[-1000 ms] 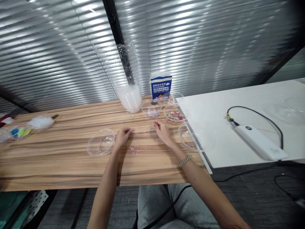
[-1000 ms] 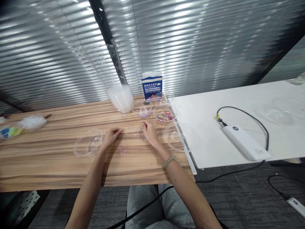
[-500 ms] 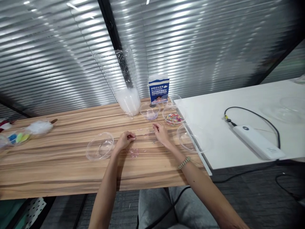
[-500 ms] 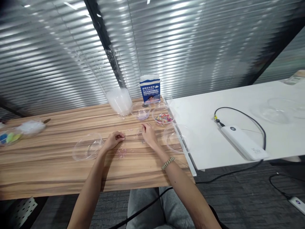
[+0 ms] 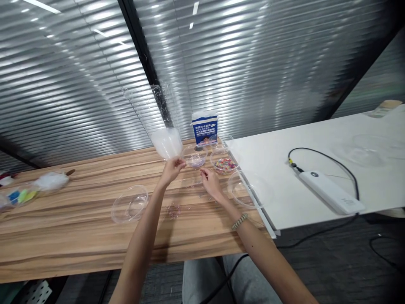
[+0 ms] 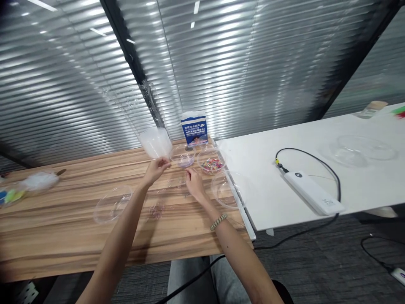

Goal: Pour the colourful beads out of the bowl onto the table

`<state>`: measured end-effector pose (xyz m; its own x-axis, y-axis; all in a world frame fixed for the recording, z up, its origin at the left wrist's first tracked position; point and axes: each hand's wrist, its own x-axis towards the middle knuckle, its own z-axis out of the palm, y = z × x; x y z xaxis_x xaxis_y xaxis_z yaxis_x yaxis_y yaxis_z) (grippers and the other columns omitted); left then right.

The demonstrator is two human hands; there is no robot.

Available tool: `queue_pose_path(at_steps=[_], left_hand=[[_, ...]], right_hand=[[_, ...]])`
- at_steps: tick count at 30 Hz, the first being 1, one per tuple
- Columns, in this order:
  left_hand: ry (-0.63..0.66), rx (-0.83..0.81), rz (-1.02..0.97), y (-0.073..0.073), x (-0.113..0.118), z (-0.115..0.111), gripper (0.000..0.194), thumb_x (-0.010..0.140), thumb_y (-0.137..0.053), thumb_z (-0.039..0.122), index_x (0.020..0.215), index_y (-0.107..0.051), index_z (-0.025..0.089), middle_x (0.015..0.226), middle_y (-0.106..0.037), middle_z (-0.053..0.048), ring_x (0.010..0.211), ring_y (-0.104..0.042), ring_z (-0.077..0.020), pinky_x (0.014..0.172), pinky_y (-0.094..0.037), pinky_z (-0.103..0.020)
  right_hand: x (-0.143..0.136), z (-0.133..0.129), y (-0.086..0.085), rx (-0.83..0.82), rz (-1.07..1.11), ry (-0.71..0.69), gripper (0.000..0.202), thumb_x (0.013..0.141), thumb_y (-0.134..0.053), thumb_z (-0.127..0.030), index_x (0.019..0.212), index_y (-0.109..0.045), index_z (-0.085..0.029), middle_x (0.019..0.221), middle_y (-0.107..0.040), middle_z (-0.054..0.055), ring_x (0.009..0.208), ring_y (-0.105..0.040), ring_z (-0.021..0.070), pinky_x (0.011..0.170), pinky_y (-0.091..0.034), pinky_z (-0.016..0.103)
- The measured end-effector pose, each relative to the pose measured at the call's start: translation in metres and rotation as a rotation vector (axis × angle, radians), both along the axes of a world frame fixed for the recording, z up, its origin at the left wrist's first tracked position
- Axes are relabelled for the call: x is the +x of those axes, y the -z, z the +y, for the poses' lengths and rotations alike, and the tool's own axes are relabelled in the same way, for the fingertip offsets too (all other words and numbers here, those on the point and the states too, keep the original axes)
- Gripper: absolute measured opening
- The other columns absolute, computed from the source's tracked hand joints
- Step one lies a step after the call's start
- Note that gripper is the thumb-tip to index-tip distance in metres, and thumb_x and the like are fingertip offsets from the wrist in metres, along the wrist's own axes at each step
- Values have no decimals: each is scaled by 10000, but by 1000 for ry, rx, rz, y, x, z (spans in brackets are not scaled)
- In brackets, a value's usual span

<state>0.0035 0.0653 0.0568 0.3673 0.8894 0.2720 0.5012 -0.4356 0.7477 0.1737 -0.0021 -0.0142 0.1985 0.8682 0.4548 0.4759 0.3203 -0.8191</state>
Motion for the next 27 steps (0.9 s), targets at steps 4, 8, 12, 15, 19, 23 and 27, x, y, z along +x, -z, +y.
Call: queue_pose_path(at_steps=[4,8,12,15,19,23,27], left_hand=[[-121,142,-52,-18,30,30,221,838,-564,292,973,-653,142,1006,-689,-95,914,-631,-195,809,-489,-296],[-237,196,-30,5,11,19,225,867,-497,269,933,-669,139,970,-693,-104,901,-621,-206,818,-480,-320],[-283,136,41,48,-26,-10,147,788,-570,233,788,-678,134,791,-699,-90,738,-627,-208,734,-492,-337],[-239,66,93,69,-39,-24,107,747,-607,219,760,-687,149,785,-709,-74,717,-637,-198,703,-501,-319],[-178,28,142,77,-38,-26,74,707,-637,187,747,-694,164,810,-710,-63,743,-634,-190,713,-503,-310],[-156,40,166,75,-35,-22,81,713,-621,161,751,-693,171,821,-697,-63,788,-621,-196,766,-496,-330],[-154,39,175,75,-36,-21,90,720,-607,143,742,-689,174,824,-691,-60,815,-621,-201,790,-493,-336]], right_hand=[[4,0,-2,9,-1,13,280,803,-444,-96,932,-686,-148,930,-704,98,877,-636,215,838,-481,345],[6,2,-1,7,1,36,284,804,-439,-92,925,-688,-155,913,-706,91,856,-638,215,825,-484,350],[0,2,0,-2,-1,15,272,806,-451,-90,928,-685,-156,905,-704,84,863,-635,205,831,-479,332],[-3,1,0,-19,-5,-10,275,809,-448,-83,944,-682,-134,905,-700,98,881,-630,213,844,-471,339],[0,2,1,-36,-11,-6,280,812,-440,-79,944,-683,-126,902,-695,107,891,-625,222,857,-463,353],[4,3,3,-35,-23,5,286,819,-436,-79,937,-685,-153,892,-696,84,879,-623,206,855,-461,338],[3,3,3,-31,-36,1,290,813,-436,-76,947,-683,-147,894,-695,86,883,-620,201,848,-462,328]])
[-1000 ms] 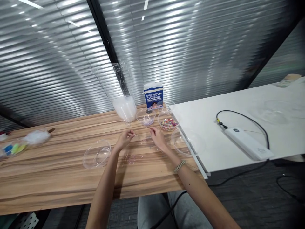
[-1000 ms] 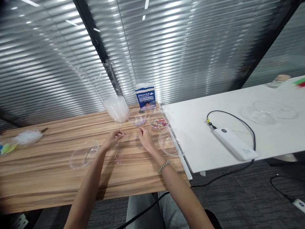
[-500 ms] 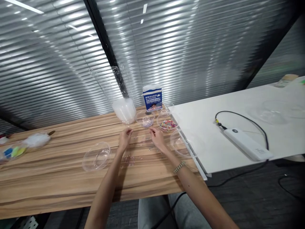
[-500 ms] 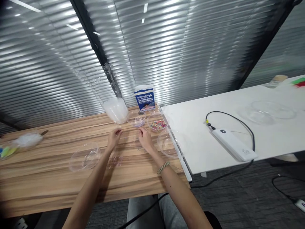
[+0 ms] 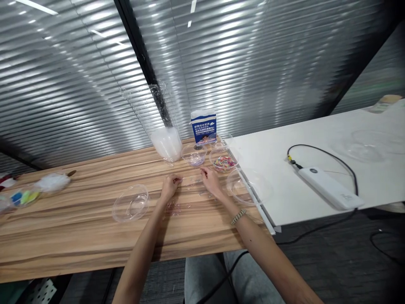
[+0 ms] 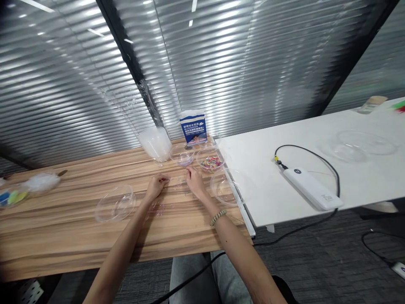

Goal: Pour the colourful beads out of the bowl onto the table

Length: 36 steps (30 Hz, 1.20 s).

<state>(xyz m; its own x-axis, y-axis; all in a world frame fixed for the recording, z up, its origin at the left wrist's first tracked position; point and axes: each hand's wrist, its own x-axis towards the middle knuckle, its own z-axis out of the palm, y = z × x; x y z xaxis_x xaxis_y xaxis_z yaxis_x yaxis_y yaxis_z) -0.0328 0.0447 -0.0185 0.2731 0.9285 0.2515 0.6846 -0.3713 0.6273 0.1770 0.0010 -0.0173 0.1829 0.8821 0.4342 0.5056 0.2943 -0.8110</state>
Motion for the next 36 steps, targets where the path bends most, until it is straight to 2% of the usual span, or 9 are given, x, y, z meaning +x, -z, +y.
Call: queue_pose_path(at_steps=[6,14,20,27,30,33,36], left_hand=[[9,-31,2,-2,-2,-2,125,712,-577,109,746,-681,168,824,-699,-60,803,-633,-201,793,-494,-338],[30,-86,0,2,1,0,153,710,-585,157,839,-667,153,797,-685,-54,752,-637,-181,710,-509,-295],[11,-78,73,1,5,3,47,694,-614,140,713,-653,158,736,-660,-49,710,-599,-179,713,-480,-304],[22,-49,102,-4,9,-1,121,711,-546,91,620,-581,162,686,-608,-50,744,-570,-196,758,-451,-329],[80,-35,68,-7,19,-12,99,739,-531,94,684,-592,151,760,-622,-69,785,-575,-201,767,-455,-330],[204,-54,22,-7,38,-26,69,787,-558,161,782,-625,148,808,-647,-60,779,-595,-180,750,-474,-295],[297,-70,-15,-6,57,-30,102,808,-579,211,849,-656,158,862,-676,-52,796,-618,-170,748,-491,-272]], right_hand=[[1,0,-2,1,-11,11,298,807,-425,-72,943,-683,-135,905,-698,96,882,-621,216,859,-456,351],[3,1,-1,5,-23,33,288,808,-434,-77,928,-684,-155,909,-703,81,876,-619,213,844,-452,341],[3,3,2,-4,-26,37,289,817,-431,-89,935,-691,-136,923,-703,113,879,-618,233,839,-458,366],[4,5,3,-5,-20,49,313,797,-432,-65,947,-694,-147,923,-704,94,875,-618,211,856,-454,348],[4,5,3,-14,-14,57,313,802,-425,-63,947,-693,-137,929,-704,102,872,-622,209,850,-457,342],[4,5,4,-29,-11,65,309,803,-423,-64,931,-694,-139,902,-703,99,852,-625,208,841,-461,339],[5,5,6,-43,-4,80,309,804,-422,-63,932,-694,-136,914,-703,106,864,-627,215,853,-459,351]])
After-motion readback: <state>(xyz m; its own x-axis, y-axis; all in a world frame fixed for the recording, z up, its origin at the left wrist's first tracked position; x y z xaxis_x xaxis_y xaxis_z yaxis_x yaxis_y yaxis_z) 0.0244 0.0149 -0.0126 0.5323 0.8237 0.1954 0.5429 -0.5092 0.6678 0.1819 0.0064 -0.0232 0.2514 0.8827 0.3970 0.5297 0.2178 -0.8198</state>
